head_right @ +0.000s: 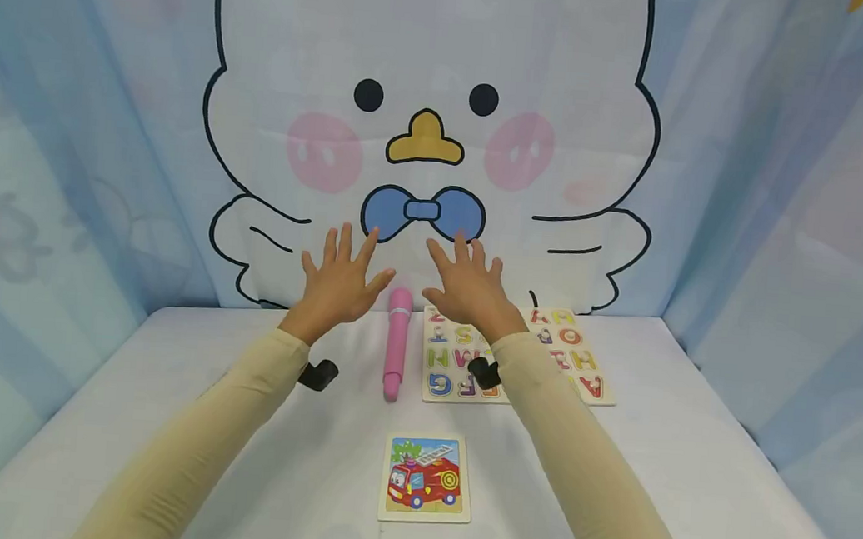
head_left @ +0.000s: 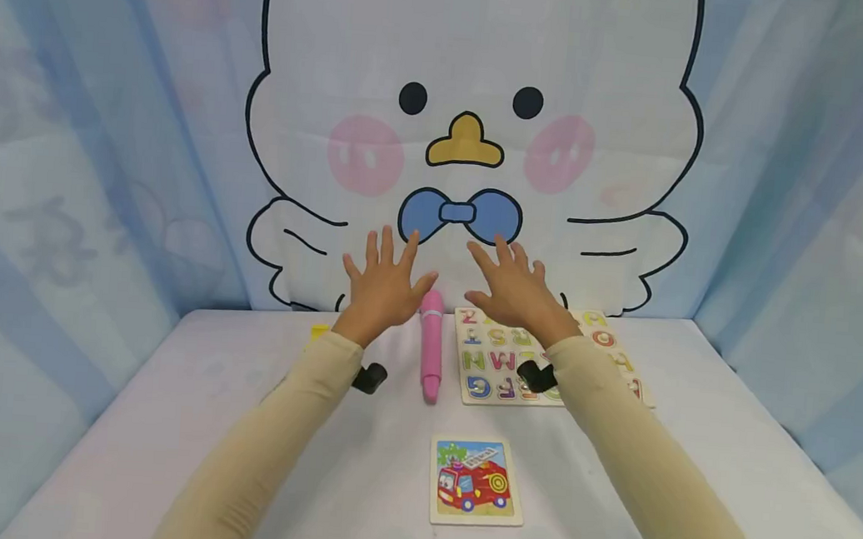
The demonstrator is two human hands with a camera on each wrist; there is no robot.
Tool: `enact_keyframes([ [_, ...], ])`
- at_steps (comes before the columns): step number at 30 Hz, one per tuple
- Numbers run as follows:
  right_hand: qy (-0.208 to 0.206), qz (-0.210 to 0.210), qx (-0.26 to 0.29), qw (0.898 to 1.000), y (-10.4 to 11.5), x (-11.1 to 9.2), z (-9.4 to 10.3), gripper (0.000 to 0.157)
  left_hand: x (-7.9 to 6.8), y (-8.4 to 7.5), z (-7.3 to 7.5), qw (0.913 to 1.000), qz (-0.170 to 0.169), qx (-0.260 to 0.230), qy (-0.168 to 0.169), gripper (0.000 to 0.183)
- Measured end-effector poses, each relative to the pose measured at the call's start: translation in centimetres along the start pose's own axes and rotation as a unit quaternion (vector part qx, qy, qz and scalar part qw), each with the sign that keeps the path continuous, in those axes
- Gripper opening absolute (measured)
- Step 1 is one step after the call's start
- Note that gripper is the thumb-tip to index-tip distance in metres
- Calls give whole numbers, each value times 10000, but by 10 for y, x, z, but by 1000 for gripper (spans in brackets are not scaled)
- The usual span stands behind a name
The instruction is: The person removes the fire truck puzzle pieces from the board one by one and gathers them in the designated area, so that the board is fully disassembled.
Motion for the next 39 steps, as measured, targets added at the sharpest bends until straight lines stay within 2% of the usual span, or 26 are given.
enact_keyframes([
  [3,-102,260,114,9995,7,-15,-10,78,-16,-2,-7,9992,-225,-317,0,75],
  [10,52,698,598,9958,19,-51,-41,73,-69,-10,-18,9887,-802,-1171,493,76],
  [16,208,935,910,9912,26,-76,-60,69,-106,-7,-33,9832,-1010,-1391,616,76],
  [21,335,1178,1073,9867,32,-89,-68,64,-128,-5,-43,9792,-1203,-1372,886,74],
  [24,564,1398,1149,9819,35,-94,-71,58,-141,-7,-49,9693,-1515,-1448,1282,70],
  [27,968,1676,1287,9726,37,-101,-78,48,-157,-14,-59,9496,-2013,-1523,1856,69],
  [29,1259,1857,1367,9649,38,-105,-83,41,-166,-19,-66,9355,-2394,-1497,2123,71],
  [31,1529,1948,1413,9585,39,-108,-87,35,-172,-25,-74,9249,-2636,-1433,2333,75],
  [34,1785,2019,1441,9522,40,-110,-94,32,-177,-30,-87,9192,-2720,-1227,2571,78],
  [39,2042,1959,1382,9491,44,-110,-110,33,-182,-27,-104,9177,-2528,-998,2899,76],
])
Point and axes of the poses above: each hand's wrist, its own x-axis towards the middle knuckle, its own z-axis out of the back of the hand, y = z × x, the point moved 6 cm from there along x, towards the middle knuckle, and after that the axes turned 4 degrees about -z, right-handed, at the moved point
